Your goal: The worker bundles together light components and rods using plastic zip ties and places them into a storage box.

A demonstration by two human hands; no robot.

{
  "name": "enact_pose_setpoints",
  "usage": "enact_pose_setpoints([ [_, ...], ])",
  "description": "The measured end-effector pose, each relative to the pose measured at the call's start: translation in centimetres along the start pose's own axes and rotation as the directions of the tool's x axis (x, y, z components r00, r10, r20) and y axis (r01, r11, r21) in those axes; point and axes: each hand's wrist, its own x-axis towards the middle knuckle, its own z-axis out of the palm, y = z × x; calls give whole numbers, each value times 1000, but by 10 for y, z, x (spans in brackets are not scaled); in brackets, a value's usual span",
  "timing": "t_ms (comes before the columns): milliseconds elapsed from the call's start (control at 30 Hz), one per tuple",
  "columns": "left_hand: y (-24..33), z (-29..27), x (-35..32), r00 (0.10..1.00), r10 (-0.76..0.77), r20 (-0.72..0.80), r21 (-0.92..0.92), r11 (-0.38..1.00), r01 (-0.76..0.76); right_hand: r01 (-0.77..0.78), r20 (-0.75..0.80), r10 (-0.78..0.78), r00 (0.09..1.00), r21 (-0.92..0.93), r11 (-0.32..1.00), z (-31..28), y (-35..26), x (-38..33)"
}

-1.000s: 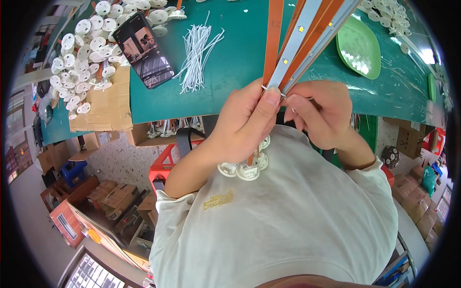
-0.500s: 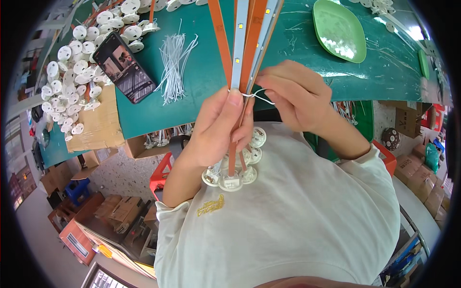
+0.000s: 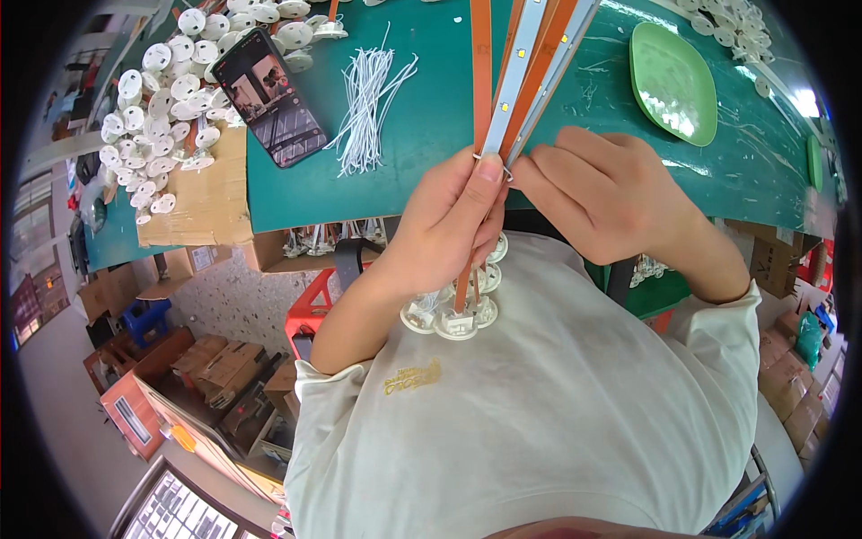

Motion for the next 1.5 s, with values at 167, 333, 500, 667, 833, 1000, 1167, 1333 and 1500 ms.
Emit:
enact_pose_setpoints([
  [167,-3,-2,-2,999,44,-19,37,998,-43,-49,12,48,999,85,995,10,-1,3],
  [333,-7,4,-4,985,145,-97,88,987,-137,-258,-209,392,896,474,842,46,-17,0],
  [500,-8,12,-11,961,229,-155,71,973,-220,-400,-46,723,689,808,433,43,-45,11],
  [667,-18,12,-16,922,345,-177,223,926,-304,46,744,394,540,441,-896,29,-44,6],
  [833,-14,9,-23,925,343,-166,209,929,-306,-271,673,559,485,723,-635,29,-46,10],
  [1000,-3,0,-23,957,234,-173,35,972,-231,-422,-192,526,828,403,812,34,-16,0],
  [1167,-3,4,-24,972,199,-128,41,980,-195,46,-313,21,950,204,978,26,-4,6],
  [1333,-5,1,-23,975,185,-125,97,980,-174,1,-222,34,974,156,988,17,-11,11],
  [1500,-2,-1,-23,971,210,-111,202,962,-185,-102,-48,114,992,207,973,18,-14,12],
])
